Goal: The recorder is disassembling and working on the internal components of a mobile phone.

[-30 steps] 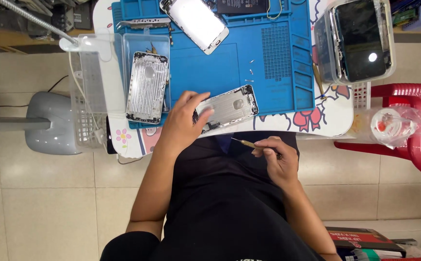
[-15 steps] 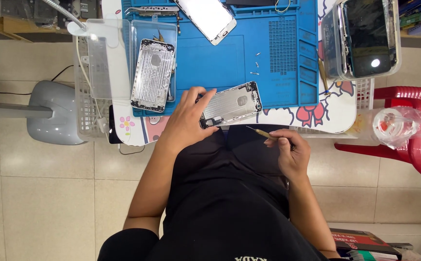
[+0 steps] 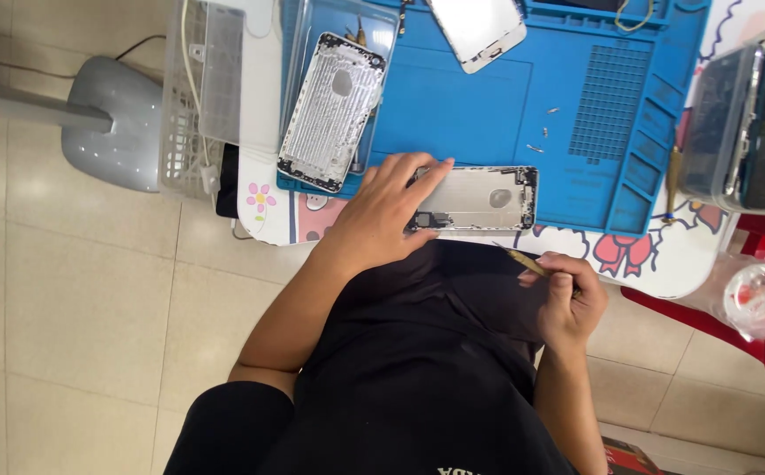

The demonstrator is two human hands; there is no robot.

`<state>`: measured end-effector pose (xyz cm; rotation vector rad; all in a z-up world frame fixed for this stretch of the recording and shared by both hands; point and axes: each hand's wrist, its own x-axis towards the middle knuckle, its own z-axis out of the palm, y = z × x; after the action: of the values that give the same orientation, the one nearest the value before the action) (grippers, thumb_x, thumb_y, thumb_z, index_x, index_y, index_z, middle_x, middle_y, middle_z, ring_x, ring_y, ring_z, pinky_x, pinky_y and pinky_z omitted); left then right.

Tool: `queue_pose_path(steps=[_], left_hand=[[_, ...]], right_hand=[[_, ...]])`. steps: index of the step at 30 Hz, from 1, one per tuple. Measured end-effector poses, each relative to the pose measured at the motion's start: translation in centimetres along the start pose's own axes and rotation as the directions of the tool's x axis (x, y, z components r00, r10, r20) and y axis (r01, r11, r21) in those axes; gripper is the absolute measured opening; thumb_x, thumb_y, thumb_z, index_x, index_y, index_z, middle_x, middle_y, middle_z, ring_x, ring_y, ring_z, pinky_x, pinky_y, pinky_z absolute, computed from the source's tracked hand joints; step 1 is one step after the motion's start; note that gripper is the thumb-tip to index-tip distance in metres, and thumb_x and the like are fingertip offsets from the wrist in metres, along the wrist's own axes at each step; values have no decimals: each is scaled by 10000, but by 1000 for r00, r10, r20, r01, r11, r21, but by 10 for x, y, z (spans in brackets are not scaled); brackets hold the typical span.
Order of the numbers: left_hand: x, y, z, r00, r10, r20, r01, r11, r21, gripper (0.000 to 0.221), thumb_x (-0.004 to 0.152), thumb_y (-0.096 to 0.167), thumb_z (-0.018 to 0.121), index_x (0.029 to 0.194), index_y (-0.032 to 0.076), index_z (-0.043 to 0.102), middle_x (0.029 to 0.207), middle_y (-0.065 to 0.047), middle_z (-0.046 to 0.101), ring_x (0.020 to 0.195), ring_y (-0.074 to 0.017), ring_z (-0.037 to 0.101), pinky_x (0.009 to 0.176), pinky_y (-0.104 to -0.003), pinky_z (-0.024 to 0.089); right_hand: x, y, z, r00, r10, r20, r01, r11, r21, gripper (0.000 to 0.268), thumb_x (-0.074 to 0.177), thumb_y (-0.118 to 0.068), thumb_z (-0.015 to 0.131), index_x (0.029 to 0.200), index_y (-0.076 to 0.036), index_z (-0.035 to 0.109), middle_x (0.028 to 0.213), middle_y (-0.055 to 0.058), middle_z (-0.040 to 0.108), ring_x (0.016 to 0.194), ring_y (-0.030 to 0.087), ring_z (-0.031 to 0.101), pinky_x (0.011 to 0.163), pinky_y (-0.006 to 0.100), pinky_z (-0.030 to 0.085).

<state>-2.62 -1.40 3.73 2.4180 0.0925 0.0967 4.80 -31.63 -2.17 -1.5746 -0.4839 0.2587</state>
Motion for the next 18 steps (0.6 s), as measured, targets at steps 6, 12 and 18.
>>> queue_pose_path(steps=[6,12,18], left_hand=[[-21,-8,-7,983,77,-165,-76,997,12,846,841,294,879,1548,147,438,1515,-71,454,1412,-279,468,1163,-429,419],[-35,-31,-37,846,-106,-522,198,972,124,1046,829,461,962,1592,115,337,1562,-157,387,1441,-315,409,1214,-485,385],[-30,-44,-33,838,-306,-452,412,898,156,1359,692,577,992,1618,4,178,1621,-260,318,1482,-412,357,1196,-584,312]], right_hand=[[18,13,-6,998,45,41,-55,953,299,326,1133,-289,599,1218,25,630,926,122,705,864,175,703,821,297,585],[26,7,4,995,90,40,-93,991,94,274,1031,-153,764,1162,35,614,991,145,701,847,184,711,813,293,587],[31,0,17,990,141,24,-143,981,130,196,1013,-85,722,1133,30,618,1015,145,706,892,208,738,848,336,624]])
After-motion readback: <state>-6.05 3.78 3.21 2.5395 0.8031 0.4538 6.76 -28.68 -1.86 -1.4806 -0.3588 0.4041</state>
